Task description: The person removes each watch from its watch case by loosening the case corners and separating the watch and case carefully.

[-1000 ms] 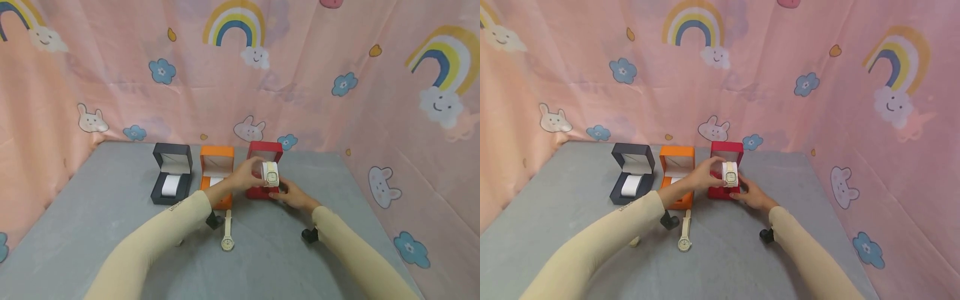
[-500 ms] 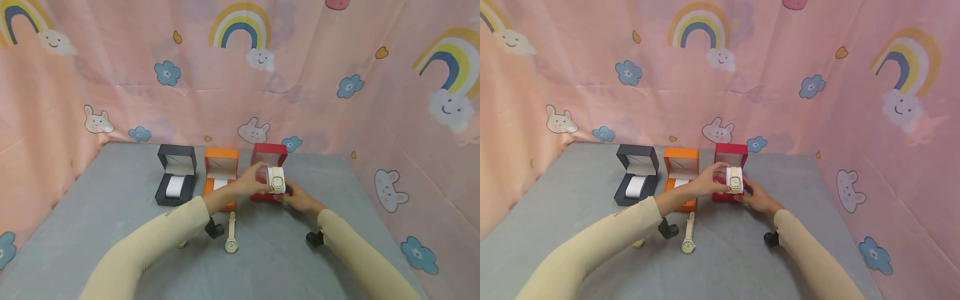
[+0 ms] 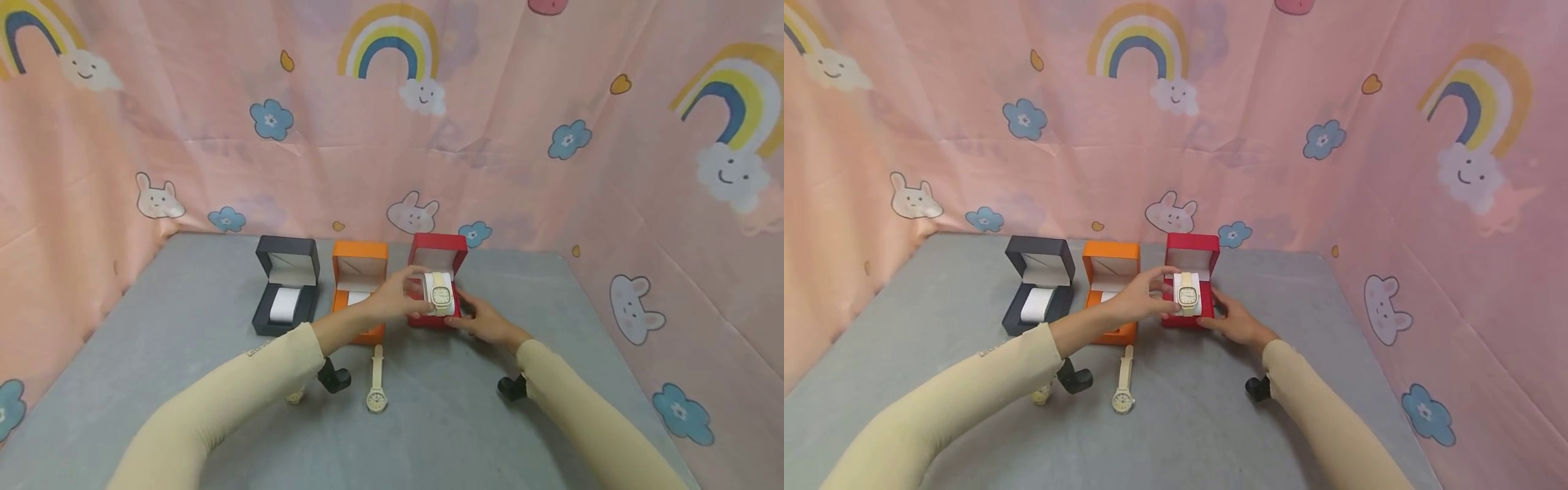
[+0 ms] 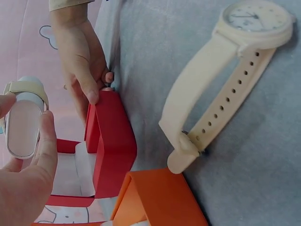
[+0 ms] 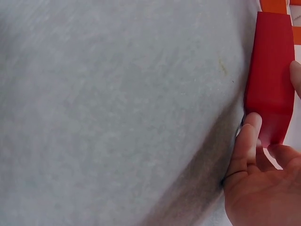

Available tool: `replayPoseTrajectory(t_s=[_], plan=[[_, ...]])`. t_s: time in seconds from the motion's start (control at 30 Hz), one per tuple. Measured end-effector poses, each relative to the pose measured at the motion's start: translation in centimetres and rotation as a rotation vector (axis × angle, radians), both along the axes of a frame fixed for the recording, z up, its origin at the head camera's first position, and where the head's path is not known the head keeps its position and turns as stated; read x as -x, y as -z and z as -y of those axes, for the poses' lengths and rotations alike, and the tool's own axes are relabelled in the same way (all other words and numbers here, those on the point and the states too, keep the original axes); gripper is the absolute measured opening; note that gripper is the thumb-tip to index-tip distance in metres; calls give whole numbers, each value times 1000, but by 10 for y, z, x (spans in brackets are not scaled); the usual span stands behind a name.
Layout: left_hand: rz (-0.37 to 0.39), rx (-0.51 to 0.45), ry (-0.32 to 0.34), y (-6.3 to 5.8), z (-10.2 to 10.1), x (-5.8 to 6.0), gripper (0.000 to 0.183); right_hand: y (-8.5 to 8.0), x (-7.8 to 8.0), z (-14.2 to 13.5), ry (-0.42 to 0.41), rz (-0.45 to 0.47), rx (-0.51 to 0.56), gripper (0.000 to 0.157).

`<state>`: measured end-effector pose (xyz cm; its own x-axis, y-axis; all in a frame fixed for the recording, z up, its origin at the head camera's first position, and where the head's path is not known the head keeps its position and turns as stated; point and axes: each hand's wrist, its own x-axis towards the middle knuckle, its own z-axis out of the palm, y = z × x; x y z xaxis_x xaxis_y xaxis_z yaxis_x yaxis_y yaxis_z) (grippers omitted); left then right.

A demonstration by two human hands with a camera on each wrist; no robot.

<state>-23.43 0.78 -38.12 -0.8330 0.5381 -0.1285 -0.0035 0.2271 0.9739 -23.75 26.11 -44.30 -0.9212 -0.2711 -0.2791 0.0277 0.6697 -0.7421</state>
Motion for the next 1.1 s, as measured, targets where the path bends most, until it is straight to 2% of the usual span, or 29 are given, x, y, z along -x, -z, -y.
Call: replayPoseTrajectory(t_s=[0.33,0.47,0.6,0.77,0.93,1.1], plan=[[3,28,-30,1,8,-3,70,-5,0,-5,-5,27,35,96],[14,44,-33,-2,13,-6,71,-10,-1,-8,-10,84,58,91],[24,52,-36,-6,19,-10,71,-20,-4,-10,-13,103,93,82],[25,43,-35,-7,22,-10,68,-35,-4,-15,-21,36,103,73],[40,-5,-28,-7,25,-12,68,-47,-6,-18,-11,-16,81,75],[37,-12,-14,-4,35,-15,67,-55,-17,-12,-28,-59,112,73]])
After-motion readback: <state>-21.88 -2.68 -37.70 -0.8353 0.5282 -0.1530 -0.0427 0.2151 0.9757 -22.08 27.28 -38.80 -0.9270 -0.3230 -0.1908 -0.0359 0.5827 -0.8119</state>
